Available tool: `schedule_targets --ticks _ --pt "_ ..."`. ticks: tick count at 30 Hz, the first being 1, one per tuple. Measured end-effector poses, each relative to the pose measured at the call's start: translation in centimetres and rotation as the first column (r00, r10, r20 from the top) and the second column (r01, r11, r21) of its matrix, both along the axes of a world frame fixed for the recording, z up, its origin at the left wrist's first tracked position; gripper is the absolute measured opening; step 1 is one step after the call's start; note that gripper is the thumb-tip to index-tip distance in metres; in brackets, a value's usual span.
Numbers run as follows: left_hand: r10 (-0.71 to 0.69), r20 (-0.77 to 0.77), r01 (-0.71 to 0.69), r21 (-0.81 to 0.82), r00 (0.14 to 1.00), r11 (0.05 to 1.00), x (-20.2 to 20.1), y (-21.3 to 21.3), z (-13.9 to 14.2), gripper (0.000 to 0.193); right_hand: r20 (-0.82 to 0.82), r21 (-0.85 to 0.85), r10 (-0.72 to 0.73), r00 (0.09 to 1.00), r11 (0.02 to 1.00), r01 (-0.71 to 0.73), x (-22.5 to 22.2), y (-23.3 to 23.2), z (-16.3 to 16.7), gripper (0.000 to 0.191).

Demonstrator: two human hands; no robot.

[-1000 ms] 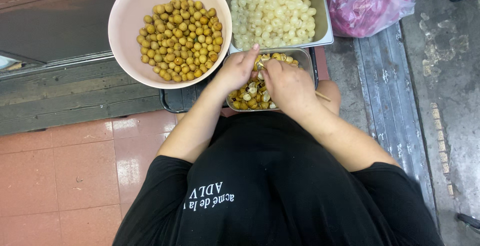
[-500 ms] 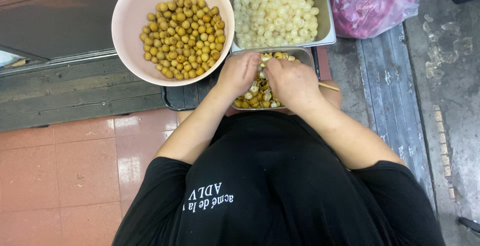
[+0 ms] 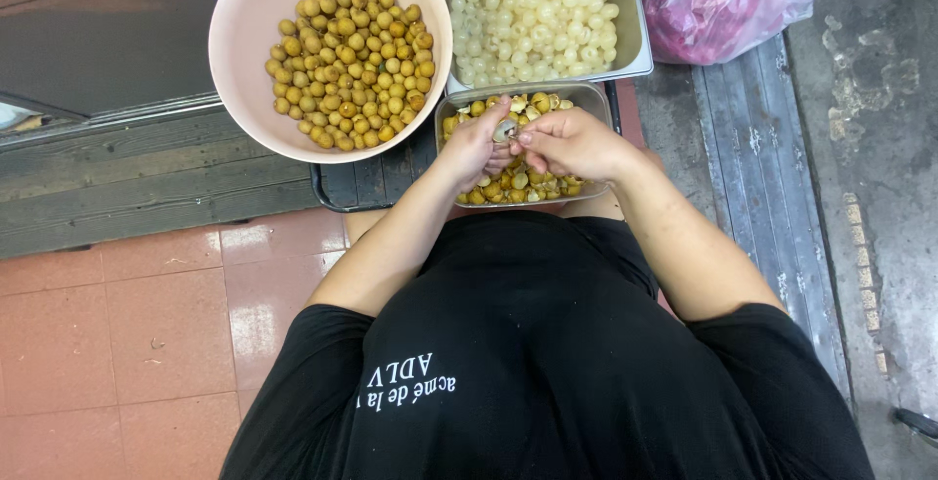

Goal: The person sits on the floor peeling longans one at a time, removing the shells into a tray and placing the peeled fruit into a separate tray, occasionally using a small stick to push out the seed. They repeatedly take whole longans from a large bowl and discard shells as they work.

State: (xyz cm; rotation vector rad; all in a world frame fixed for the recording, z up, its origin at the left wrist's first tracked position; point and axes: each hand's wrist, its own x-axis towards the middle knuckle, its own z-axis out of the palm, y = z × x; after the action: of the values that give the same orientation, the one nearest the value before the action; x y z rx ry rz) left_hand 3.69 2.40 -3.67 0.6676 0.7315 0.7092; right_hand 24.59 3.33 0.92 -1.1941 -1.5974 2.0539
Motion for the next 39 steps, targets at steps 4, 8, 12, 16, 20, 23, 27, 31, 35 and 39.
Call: schedule_targets --ticks 4,8,12,16,20,23,27,31,35,39 --pt "0.050 -0.091 -0.058 -0.091 0.995 0.994 -0.4 0.0 -0.2 0.061 0.038 0.004 0.040 0.998 0.999 -0.040 1.1 0.0 -1.2 0.027" --pt "0.212 -0.490 -0.018 0.372 0.846 0.928 -1.5 -0.6 1.1 0.047 0.328 0.474 -0.085 0.941 0.876 -0.086 1.3 -1.1 0.0 0.025" --pt "0.306 -0.518 0.044 0.557 0.799 0.829 -1.4 -1.7 2.3 0.031 0.153 0.738 -0.316 0.936 0.667 0.105 -0.3 -2.3 1.5 0.039" --pt "0.315 -0.397 -0.018 0.598 0.862 0.801 -1.2 -1.7 2.9 0.024 0.130 0.848 -0.247 0.960 0.529 0.021 -1.0 -1.7 2.8 0.028" --pt "0.429 -0.354 -0.030 0.741 0.831 0.671 -2.3 -1.7 4.2 0.025 0.251 0.751 -0.244 0.937 0.660 -0.029 -0.6 -1.6 4.0 0.039" --pt "0.566 -0.419 0.135 0.870 0.710 0.475 -2.5 -2.5 5.4 0.029 0.176 0.814 -0.328 0.928 0.579 0.050 -1.1 -2.0 4.2 0.033" --pt "0.671 -0.378 0.226 0.925 0.638 0.306 -2.0 -3.1 6.5 0.029 0.086 0.960 -0.314 0.946 0.281 0.006 -2.1 -2.3 4.1 0.017" --pt "0.713 -0.324 0.183 0.945 0.622 0.271 -1.9 -3.0 6.1 0.021 0.055 0.974 -0.343 0.938 0.226 0.025 -2.3 -2.1 3.2 0.013" --pt "0.691 -0.377 -0.030 0.866 0.617 0.499 -1.2 -2.7 4.1 0.017 -0.017 0.822 -0.450 0.893 0.503 0.269 -2.9 -2.1 1.2 0.008" --pt "0.536 0.065 -0.520 0.367 0.841 0.771 0.3 -1.6 1.3 0.025 -0.002 0.723 -0.476 0.880 0.608 0.330 -3.8 -3.1 -0.2 0.012"
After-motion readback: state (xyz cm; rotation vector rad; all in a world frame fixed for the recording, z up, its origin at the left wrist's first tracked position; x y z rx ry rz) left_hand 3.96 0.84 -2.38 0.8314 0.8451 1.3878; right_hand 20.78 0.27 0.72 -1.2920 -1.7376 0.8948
